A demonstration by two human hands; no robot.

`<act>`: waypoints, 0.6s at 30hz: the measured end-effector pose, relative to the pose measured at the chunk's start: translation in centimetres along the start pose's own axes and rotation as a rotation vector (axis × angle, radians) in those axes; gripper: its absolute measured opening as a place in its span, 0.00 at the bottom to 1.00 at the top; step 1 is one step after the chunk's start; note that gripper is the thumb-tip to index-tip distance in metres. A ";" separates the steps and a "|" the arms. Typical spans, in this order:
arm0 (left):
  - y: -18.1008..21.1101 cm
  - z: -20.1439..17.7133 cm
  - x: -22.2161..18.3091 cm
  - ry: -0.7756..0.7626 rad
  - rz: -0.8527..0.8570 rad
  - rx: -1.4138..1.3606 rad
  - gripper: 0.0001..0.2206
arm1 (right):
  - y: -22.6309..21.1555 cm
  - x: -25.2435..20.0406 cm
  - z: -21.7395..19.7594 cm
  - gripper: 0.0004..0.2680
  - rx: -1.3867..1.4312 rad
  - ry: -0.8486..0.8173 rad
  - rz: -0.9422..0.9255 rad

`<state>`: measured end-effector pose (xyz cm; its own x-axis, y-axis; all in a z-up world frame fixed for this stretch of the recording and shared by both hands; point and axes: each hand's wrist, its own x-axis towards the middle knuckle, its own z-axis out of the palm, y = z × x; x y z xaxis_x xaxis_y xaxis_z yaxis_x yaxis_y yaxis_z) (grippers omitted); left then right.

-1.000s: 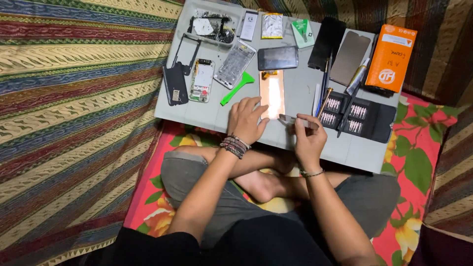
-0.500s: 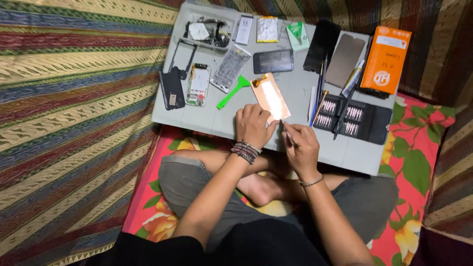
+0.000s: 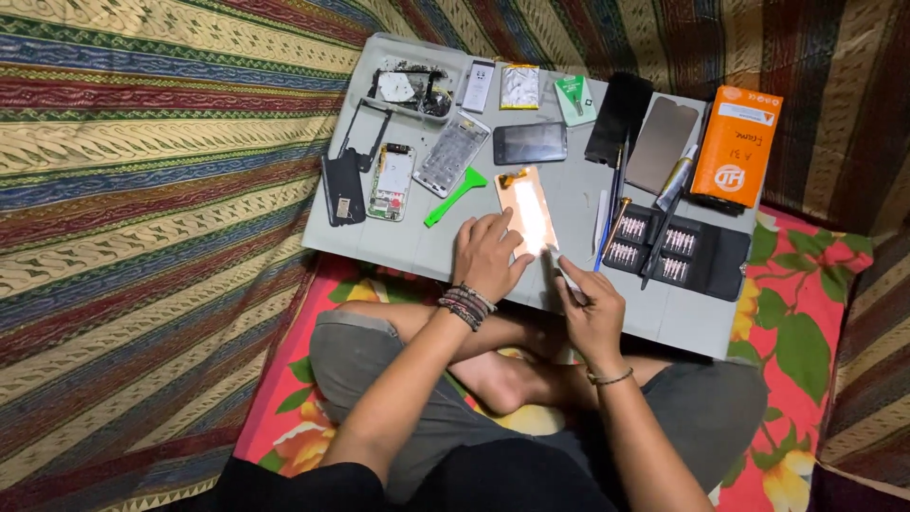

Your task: Preparing a replacement phone screen by removing protective films and inspecting the part on a repair bench.

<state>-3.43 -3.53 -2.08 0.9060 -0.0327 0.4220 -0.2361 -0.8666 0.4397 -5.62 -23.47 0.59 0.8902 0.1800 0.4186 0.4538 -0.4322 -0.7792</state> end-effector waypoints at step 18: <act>-3.2 -0.5 1.5 -0.086 0.009 0.046 0.18 | -0.9 0.4 -2.4 0.23 0.033 -0.302 0.056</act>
<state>-1.52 -0.56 -2.42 0.9312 -0.0810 0.3553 -0.2294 -0.8879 0.3987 -5.79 -25.12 2.56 0.8834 0.4135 0.2204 0.4001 -0.4209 -0.8141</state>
